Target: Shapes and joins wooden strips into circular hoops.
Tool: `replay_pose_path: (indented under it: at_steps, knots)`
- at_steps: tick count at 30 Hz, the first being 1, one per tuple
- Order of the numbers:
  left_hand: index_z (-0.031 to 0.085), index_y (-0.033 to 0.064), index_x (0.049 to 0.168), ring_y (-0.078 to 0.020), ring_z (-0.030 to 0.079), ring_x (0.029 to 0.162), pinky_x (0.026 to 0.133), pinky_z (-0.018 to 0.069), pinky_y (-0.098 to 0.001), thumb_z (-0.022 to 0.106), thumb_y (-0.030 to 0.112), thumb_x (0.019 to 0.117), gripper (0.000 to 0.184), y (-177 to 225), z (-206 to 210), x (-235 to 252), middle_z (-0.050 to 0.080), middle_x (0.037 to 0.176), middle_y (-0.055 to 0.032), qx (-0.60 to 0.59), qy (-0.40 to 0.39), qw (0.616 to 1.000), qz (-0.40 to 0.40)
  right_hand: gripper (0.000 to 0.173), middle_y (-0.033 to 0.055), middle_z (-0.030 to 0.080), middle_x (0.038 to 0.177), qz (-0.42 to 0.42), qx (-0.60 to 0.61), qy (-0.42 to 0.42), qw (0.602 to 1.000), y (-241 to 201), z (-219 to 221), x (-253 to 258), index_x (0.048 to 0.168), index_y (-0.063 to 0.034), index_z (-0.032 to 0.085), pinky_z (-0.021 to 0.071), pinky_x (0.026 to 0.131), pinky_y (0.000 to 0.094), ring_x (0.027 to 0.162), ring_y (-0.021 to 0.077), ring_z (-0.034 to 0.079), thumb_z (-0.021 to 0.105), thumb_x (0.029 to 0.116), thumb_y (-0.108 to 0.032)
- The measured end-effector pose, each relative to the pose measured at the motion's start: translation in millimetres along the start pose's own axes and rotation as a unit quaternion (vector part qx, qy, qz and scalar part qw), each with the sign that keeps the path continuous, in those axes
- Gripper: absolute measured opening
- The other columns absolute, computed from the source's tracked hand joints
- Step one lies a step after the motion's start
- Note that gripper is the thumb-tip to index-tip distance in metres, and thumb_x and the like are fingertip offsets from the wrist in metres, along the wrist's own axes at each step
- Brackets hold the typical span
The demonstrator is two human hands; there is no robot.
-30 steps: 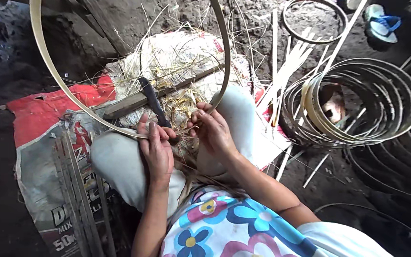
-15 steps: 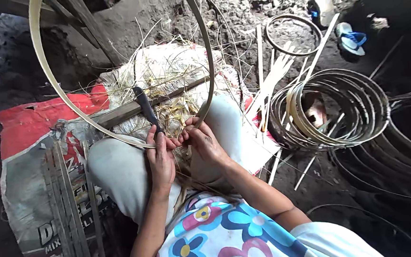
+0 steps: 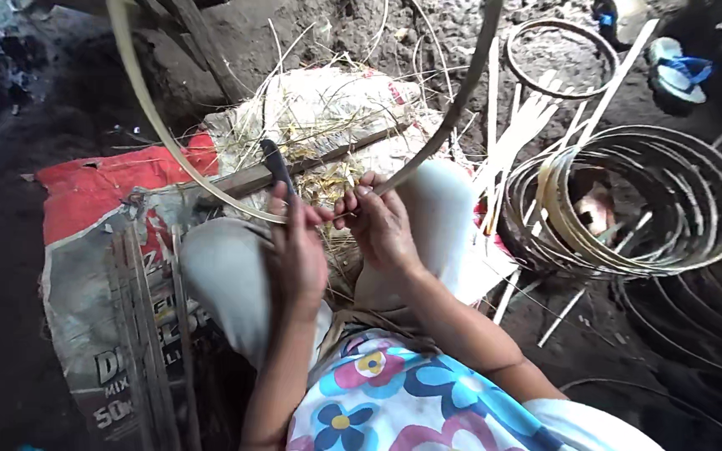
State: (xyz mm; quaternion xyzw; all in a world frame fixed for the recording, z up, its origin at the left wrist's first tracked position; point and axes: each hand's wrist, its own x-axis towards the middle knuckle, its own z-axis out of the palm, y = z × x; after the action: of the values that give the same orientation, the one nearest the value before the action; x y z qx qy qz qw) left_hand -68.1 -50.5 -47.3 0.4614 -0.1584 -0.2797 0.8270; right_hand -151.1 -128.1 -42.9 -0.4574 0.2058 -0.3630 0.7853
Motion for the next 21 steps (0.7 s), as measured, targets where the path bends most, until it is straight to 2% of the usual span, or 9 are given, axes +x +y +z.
replay_pose_path:
  at_steps: [2, 6, 9, 11, 13, 16, 18, 21]
  knots:
    - [0.049, 0.0222, 0.135, -0.0040, 0.058, 0.072, 0.072, 0.0544, -0.0231, 0.038, 0.028, 0.1114, 0.026, -15, 0, -2, 0.054, 0.081, 0.0084, -0.003, 0.017, 1.000, -0.016, 0.014, -0.0020, 0.059, 0.088, 0.015, 0.016, -0.003, 1.000, 15, 4, -3, 0.113, -0.0195, 0.049, 0.0557, 0.068, 0.0214, 0.075, 0.0061, 0.062, 0.035, 0.1108, -0.019]
    - [0.048, 0.0202, 0.136, -0.0049, 0.059, 0.071, 0.071, 0.0543, -0.0231, 0.036, 0.024, 0.1116, 0.028, -10, -10, -2, 0.054, 0.081, 0.0070, 0.017, 0.019, 1.000, -0.008, 0.016, -0.0009, 0.063, 0.090, 0.034, 0.050, -0.013, 0.998, 20, 3, -4, 0.111, -0.0181, 0.052, 0.0572, 0.072, 0.0224, 0.078, 0.0071, 0.066, 0.036, 0.1102, -0.017]
    - [0.050, 0.0207, 0.135, -0.0030, 0.056, 0.069, 0.069, 0.0520, -0.0195, 0.037, 0.023, 0.1117, 0.026, -9, -8, -3, 0.050, 0.079, 0.0085, -0.008, 0.027, 1.000, -0.006, 0.017, -0.0007, 0.064, 0.091, 0.035, 0.056, 0.013, 0.998, 21, 0, -4, 0.121, -0.0184, 0.050, 0.0578, 0.072, 0.0230, 0.077, 0.0077, 0.066, 0.037, 0.1095, -0.015]
    - [0.051, 0.0205, 0.133, -0.0007, 0.052, 0.065, 0.066, 0.0483, -0.0162, 0.037, 0.022, 0.1116, 0.025, -10, -8, -4, 0.048, 0.077, 0.0093, -0.019, 0.025, 1.000, -0.001, 0.018, -0.0013, 0.064, 0.088, 0.037, 0.057, 0.018, 0.998, 20, -4, -5, 0.119, -0.0192, 0.052, 0.0573, 0.073, 0.0226, 0.076, 0.0073, 0.066, 0.037, 0.1099, -0.016]
    - [0.050, 0.0212, 0.133, -0.0005, 0.053, 0.066, 0.067, 0.0491, -0.0159, 0.037, 0.023, 0.1118, 0.025, -13, -5, -5, 0.049, 0.078, 0.0094, -0.034, 0.030, 0.999, 0.000, 0.017, -0.0020, 0.062, 0.086, 0.030, 0.057, 0.011, 0.998, 21, -5, -5, 0.114, -0.0189, 0.051, 0.0566, 0.073, 0.0228, 0.076, 0.0068, 0.065, 0.036, 0.1091, -0.014]
    - [0.046, 0.0219, 0.139, -0.0024, 0.056, 0.070, 0.072, 0.0525, -0.0200, 0.038, 0.027, 0.1116, 0.029, -21, 0, -9, 0.051, 0.080, 0.0086, -0.016, 0.035, 0.999, -0.020, 0.016, -0.0029, 0.058, 0.083, 0.017, 0.017, 0.006, 1.000, 22, -3, -4, 0.110, -0.0184, 0.049, 0.0544, 0.069, 0.0207, 0.072, 0.0052, 0.061, 0.034, 0.1082, -0.013]
    - [0.042, 0.0191, 0.142, -0.0027, 0.057, 0.071, 0.073, 0.0530, -0.0210, 0.036, 0.028, 0.1116, 0.032, -22, -3, -10, 0.051, 0.081, 0.0078, 0.026, 0.024, 0.999, -0.020, 0.015, -0.0022, 0.058, 0.083, 0.011, -0.036, -0.004, 0.999, 21, -7, -5, 0.111, -0.0181, 0.048, 0.0532, 0.065, 0.0202, 0.071, 0.0055, 0.060, 0.034, 0.1078, -0.015]
    - [0.043, 0.0163, 0.143, -0.0030, 0.056, 0.072, 0.074, 0.0516, -0.0212, 0.036, 0.027, 0.1118, 0.034, -20, -9, -13, 0.051, 0.082, 0.0073, 0.070, 0.002, 0.997, -0.017, 0.017, -0.0016, 0.058, 0.081, 0.009, -0.098, -0.021, 0.995, 21, -15, -8, 0.113, -0.0183, 0.049, 0.0501, 0.059, 0.0199, 0.066, 0.0060, 0.058, 0.033, 0.1057, -0.017]
